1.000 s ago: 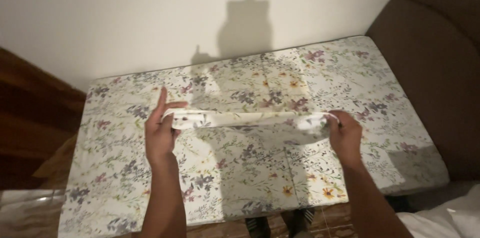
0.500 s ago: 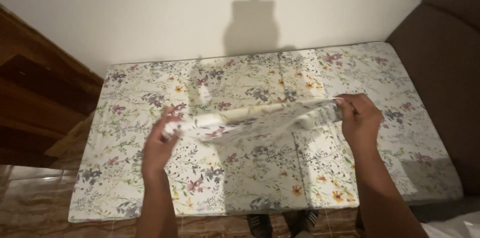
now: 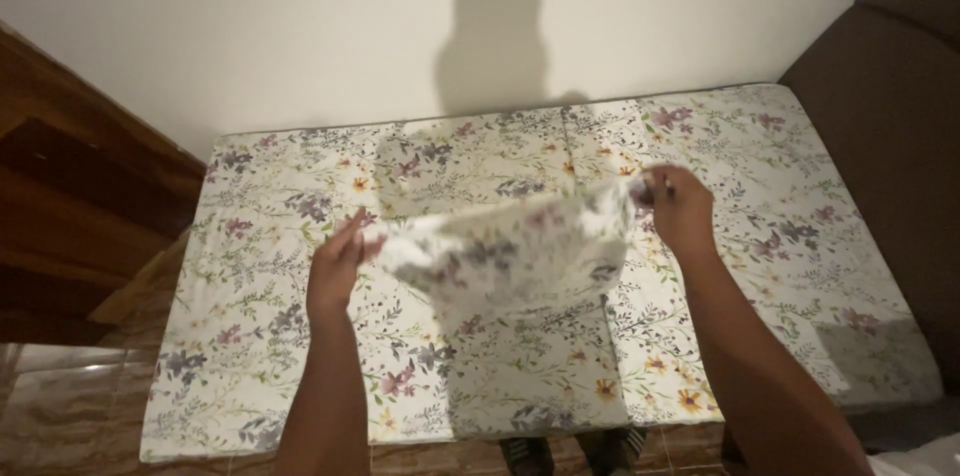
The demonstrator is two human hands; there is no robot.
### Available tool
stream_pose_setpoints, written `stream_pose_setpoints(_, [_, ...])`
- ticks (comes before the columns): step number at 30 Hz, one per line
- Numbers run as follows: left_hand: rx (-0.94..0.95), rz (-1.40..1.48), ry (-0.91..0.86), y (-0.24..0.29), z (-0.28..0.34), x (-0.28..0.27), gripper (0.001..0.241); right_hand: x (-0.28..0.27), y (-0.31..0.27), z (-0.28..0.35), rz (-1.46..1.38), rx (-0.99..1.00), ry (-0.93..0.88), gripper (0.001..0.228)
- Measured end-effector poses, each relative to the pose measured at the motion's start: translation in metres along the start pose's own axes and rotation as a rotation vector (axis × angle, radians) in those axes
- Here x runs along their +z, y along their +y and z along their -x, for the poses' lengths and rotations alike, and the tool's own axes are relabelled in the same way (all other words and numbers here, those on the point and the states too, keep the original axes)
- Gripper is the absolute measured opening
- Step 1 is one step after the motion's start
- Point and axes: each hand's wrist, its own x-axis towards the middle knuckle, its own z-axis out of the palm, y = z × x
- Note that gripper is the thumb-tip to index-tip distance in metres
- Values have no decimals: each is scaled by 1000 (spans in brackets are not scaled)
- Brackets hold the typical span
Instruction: The person removes a pillow from a floral pillowcase, places the pillow on the bed, and then folds the empty pillowcase. They then fold a floral bedsheet and place the folded items on the bed.
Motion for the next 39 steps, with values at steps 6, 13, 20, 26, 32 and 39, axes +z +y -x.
stream_pose_setpoints(6, [174, 3, -11, 83, -34, 13, 43, -2, -5, -47, -241, -161, 171, 12])
stream_pose_setpoints(13, [316, -58, 116, 148, 18, 15, 40, -38, -48, -32, -515, -191, 324, 14])
stream_pose_setpoints(20, [140, -484, 108, 96, 122, -18, 29, -74, -1, 74, -162, -384, 321, 9])
stream_pose_setpoints(26, [-118, -512, -122, -43, 201, -27, 53, -75, 89, 203, -5, -139, 184, 18])
stream_pose_setpoints(32, [-198, -534, -160, -260, 276, -49, 57, -65, 176, 323, 124, 139, -25, 11])
stream_pose_setpoints(39, [-589, -640, -383, -254, 338, -40, 53, -81, 228, 417, 292, 490, -383, 25])
